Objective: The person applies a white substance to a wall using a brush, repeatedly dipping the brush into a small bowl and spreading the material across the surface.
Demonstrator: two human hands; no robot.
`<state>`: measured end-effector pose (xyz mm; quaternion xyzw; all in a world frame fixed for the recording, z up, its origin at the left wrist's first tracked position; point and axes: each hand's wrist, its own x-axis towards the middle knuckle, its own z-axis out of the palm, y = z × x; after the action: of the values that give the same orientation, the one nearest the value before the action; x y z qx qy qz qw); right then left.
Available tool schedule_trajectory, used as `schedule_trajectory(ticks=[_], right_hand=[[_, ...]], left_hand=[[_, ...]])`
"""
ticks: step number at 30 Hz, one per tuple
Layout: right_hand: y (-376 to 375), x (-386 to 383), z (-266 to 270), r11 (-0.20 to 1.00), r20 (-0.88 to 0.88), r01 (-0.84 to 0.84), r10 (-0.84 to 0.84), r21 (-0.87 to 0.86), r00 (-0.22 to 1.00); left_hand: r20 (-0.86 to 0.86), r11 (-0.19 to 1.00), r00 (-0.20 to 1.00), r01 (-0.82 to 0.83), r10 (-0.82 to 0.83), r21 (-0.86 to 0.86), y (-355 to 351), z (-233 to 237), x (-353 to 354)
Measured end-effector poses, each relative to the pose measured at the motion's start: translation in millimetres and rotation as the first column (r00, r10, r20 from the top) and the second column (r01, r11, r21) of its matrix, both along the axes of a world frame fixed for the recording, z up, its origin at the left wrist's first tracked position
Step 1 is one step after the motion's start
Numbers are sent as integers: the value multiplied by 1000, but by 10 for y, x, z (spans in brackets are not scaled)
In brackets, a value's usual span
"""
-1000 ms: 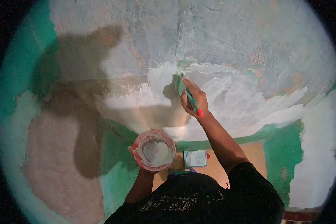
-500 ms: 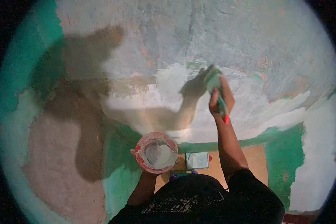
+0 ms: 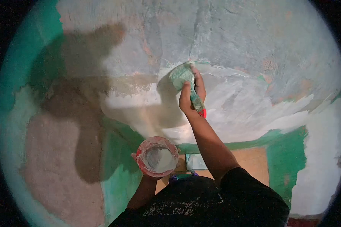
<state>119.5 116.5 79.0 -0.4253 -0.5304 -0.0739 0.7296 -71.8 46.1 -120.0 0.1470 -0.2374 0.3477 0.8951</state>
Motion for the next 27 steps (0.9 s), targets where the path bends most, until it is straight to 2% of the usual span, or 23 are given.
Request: schedule_trajectory(ticks=[2,3,6,7,8,9,11,13,14,15,16,17,18,20,22,23,25,27], right_hand=[[-44,95,31,1000,83,-18,16,22,996],[0,194,10,997,166,37,-49,75,985],[-185,438,141,979,418,189,-139,-81,898],[-241,516,149,969,438,222,-154,-107,886],[-288,597,140,964,419,244,-178,-109,890],[-332,672,120,958,401,263,-199,-112,894],[-394,791,65,937,404,344,-293,-57,867],[-514,831,9,933,269,355,-328,-57,906],[-537,885,-32,910,171,413,-401,-39,900],[-540,876,-25,933,55,339,-347,123,936],[-518,806,19,941,-123,254,-232,224,965],[-448,778,5,938,-206,228,-177,261,963],[-365,766,-39,933,-287,208,-121,295,950],[-151,678,-198,919,-76,393,-391,25,917],[48,270,-268,932,-81,361,-358,24,930],[134,180,-306,968,-84,250,-249,-2,965],[129,35,-271,997,-86,48,-52,-53,995],[53,-35,-191,989,-86,-123,116,-84,990]], left_hand=[[146,1000,989,12,-9,-23,-79,279,161],[213,999,977,18,-9,-40,-134,406,216],[317,995,948,48,-19,-83,-210,590,291],[260,997,963,77,-69,-23,-176,567,264],[202,993,973,110,-115,37,-143,543,236],[52,972,982,172,-183,160,-9,418,115],[-75,970,981,187,-177,155,23,338,19],[-24,995,997,67,-69,-74,-30,301,38],[114,1000,993,6,-6,3,-27,324,91],[255,995,966,-64,44,70,-17,361,171],[283,990,957,-92,59,105,-9,362,181],[312,983,947,-122,73,138,-1,363,190],[224,984,972,-99,64,147,1,338,132],[33,987,999,-45,41,156,2,309,-46],[-106,990,993,-30,45,141,19,286,-127],[-150,992,987,-42,60,119,22,270,-135],[-156,990,978,-143,141,-2,-53,195,-110],[-103,997,994,-48,42,-63,-52,127,-141]])
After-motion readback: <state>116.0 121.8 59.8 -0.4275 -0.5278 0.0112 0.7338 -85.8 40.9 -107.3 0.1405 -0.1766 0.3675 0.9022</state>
